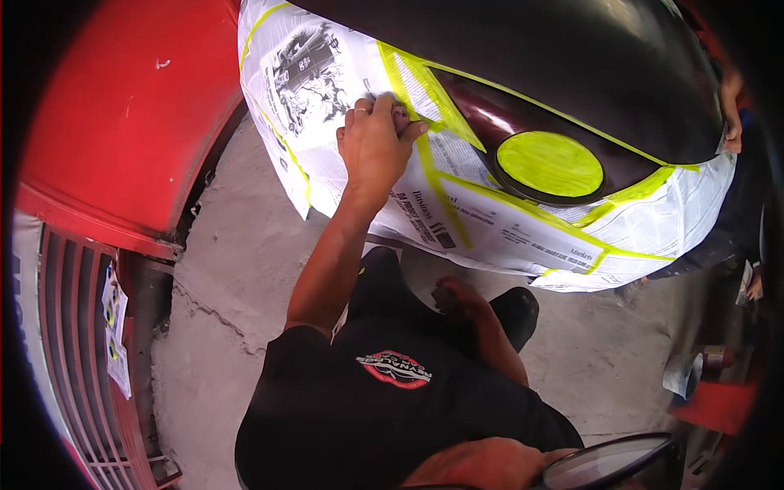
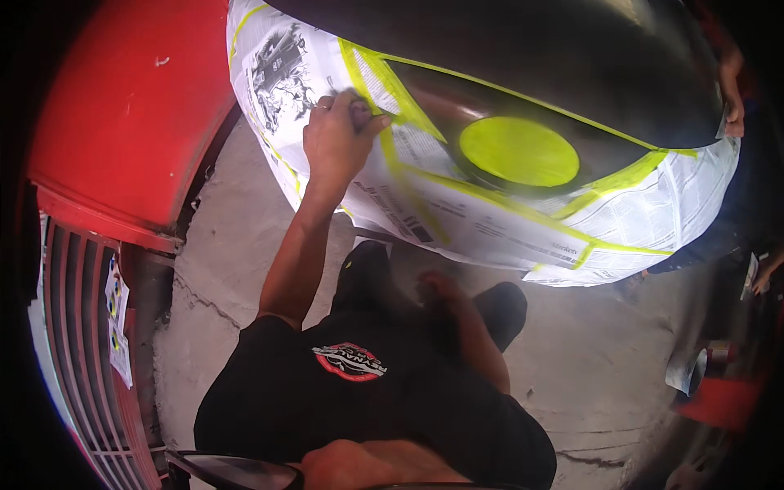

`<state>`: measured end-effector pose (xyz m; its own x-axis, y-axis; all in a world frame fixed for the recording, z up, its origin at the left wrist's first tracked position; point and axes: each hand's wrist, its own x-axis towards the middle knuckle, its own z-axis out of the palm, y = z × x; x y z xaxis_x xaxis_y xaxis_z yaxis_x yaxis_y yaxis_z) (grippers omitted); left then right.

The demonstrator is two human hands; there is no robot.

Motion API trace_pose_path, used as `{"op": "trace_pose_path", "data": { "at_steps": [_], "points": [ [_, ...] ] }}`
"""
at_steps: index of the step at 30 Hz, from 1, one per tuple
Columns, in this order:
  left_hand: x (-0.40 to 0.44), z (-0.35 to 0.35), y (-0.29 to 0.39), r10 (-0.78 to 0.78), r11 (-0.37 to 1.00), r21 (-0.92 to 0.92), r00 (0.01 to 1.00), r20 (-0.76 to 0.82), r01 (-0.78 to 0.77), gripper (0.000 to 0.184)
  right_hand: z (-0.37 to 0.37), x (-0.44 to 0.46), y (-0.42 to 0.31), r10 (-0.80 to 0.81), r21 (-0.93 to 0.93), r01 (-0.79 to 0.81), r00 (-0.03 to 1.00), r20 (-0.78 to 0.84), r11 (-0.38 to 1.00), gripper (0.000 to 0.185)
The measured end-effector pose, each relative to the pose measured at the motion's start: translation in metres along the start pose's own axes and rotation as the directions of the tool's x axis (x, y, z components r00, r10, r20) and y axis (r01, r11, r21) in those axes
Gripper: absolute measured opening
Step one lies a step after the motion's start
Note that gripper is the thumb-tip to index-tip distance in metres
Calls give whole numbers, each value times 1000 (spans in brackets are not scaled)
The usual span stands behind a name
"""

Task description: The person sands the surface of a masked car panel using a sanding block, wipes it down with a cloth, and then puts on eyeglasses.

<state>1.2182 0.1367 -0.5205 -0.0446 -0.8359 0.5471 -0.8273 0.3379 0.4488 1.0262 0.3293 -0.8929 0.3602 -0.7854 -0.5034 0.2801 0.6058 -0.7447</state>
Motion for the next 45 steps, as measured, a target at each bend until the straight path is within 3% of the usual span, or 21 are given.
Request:
{"op": "trace_pose_path", "data": {
  "at_steps": [3, 5, 9, 14, 18, 20, 24, 26, 27, 29, 30, 32, 33, 35, 37, 38, 40, 42, 44, 45],
  "points": [
    [1, -1, 2, -8, 1000, 9, 1000, 3, 7, 47, -7, 5, 7, -40, -36, 41, 999, 25, 999, 27],
    [3, -1, 4, -18, 1000, 4, 1000, 18, 18, 47, -12, 7, 15, -131, 36, 129, 988, 84, 991, 26],
    [4, -7, 8, -72, 997, -22, 993, 91, 75, 49, -5, 12, 8, -3, -81, 4, 1000, 15, 997, 26],
    [5, -7, 10, -110, 993, -21, 986, 126, 114, 40, 10, -5, -12, 33, 58, -32, 999, -10, 998, 27],
    [7, -8, 8, -90, 996, -18, 992, 89, 92, 42, 9, -3, -17, -5, -55, 8, 998, 66, 998, 27],
    [10, -11, 8, -87, 996, -22, 987, 134, 91, 43, -3, 15, 7, 10, -203, -5, 1000, 24, 979, 27],
    [14, -17, 12, -118, 993, 29, 972, 201, 115, 43, 1, 13, 12, 8, -182, -3, 1000, 26, 983, 27],
    [13, -14, 10, -107, 994, 28, 974, 199, 103, 42, 1, 6, 15, 0, -267, 0, 1000, -1, 964, 26],
    [13, -9, 7, -88, 996, 26, 984, 158, 85, 41, 1, 3, 14, 2, -270, -9, 1000, -28, 963, 26],
    [7, -3, 3, -51, 999, -7, 996, 80, 51, 40, 4, 6, 9, -148, -404, 172, 985, 91, 898, 25],
    [4, 1, 1, -43, 998, -41, 996, 74, 46, 40, 7, 6, 5, -144, -416, 158, 987, 64, 896, 25],
    [-4, 9, -6, 53, 999, 0, 988, -144, -54, 40, 6, 9, 9, -155, -439, 143, 988, 9, 887, 24],
    [-7, 9, -8, 7, 999, -34, 997, -78, -9, 47, -3, 15, 15, -159, -444, 151, 987, 20, 883, 24],
    [2, -2, -6, 13, 997, -82, 1000, -11, -14, 46, -1, 13, 15, -180, -438, 167, 984, 12, 883, 24],
    [5, -11, -8, 17, 993, -115, 998, 54, -10, 43, 0, 3, 7, -123, -299, 97, 990, -67, 949, 25],
    [5, -14, -12, 37, 992, -122, 998, 44, -31, 43, 2, 0, 1, -145, -300, 117, 987, -73, 947, 25],
    [-2, -15, -23, 73, 985, -152, 993, -88, -86, 43, -9, -6, 8, -173, -101, 161, 977, -127, 982, 29],
    [-12, -24, -39, 24, 948, -309, 985, -169, -76, 44, -15, -20, 4, -184, -47, 179, 966, -181, 983, 32],
    [-19, -31, -47, 17, 941, -325, 975, -221, -90, 42, -19, -28, 14, -173, 17, 182, 959, -225, 983, 35],
    [-29, -36, -56, -21, 921, -386, 985, -171, -48, 40, -23, -27, 19, -176, 14, 186, 947, -269, 982, 38]
  ]
}}
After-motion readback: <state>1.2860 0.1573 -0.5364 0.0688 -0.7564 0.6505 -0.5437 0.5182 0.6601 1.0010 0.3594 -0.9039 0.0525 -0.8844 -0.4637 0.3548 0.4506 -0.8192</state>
